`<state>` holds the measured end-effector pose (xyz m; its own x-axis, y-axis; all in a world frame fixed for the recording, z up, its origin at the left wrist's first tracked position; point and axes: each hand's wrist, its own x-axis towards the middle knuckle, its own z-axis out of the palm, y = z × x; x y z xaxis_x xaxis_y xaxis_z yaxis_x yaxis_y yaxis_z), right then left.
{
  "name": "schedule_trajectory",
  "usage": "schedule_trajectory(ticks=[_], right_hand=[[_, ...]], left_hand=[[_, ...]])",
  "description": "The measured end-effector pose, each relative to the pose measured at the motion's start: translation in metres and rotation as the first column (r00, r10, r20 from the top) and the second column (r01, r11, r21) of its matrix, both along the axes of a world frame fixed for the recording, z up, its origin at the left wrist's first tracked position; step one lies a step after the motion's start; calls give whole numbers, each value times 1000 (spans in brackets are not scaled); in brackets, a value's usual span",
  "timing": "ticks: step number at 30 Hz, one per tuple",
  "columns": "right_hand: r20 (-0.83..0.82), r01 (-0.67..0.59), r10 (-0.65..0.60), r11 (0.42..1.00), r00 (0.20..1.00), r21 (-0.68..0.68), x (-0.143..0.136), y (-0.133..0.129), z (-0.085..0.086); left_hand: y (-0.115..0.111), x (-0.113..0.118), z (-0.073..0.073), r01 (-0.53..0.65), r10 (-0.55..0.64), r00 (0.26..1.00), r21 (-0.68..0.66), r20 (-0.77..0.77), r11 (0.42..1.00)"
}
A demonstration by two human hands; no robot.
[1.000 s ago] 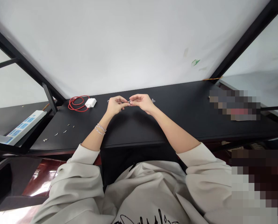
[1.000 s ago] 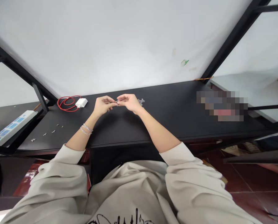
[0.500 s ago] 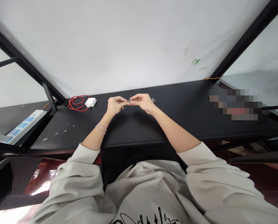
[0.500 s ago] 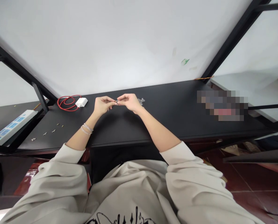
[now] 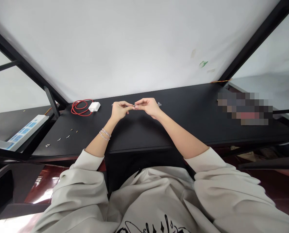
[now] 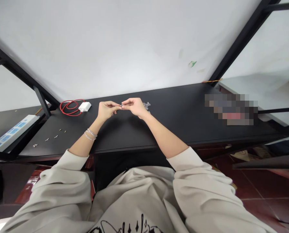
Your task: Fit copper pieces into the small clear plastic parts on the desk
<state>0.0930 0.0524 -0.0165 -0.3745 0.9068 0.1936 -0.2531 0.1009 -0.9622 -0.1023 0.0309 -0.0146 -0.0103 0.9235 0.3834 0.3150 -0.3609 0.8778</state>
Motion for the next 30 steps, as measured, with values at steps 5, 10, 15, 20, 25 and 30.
schedule_trajectory(ticks=[5, 10, 15, 20, 25, 30], right_hand=[[-17, 33, -34, 999, 999, -20, -1, 6, -3], [-58, 33, -36, 998, 998, -62, -3, 7, -3], [-69, 8, -14, 997, 998, -80, -2, 4, 2], [-78, 7, -12, 998, 997, -63, -1, 6, 3], [-71, 12, -15, 999, 997, -53, -2, 9, 0], [-71, 17, -21, 998, 997, -53, -2, 11, -3]], left_hand=[[1, 0, -1, 56, -56, 998, -26, -7, 998], [0, 2, 3, 151, -148, 988, -51, 45, 987], [-1, 3, 6, 153, -148, 986, -66, 75, 986], [-2, 3, 6, 182, -176, 981, -76, 84, 980], [-3, 3, 5, 226, -222, 974, -104, 57, 968], [-3, 2, 5, 208, -207, 978, -87, 16, 974]])
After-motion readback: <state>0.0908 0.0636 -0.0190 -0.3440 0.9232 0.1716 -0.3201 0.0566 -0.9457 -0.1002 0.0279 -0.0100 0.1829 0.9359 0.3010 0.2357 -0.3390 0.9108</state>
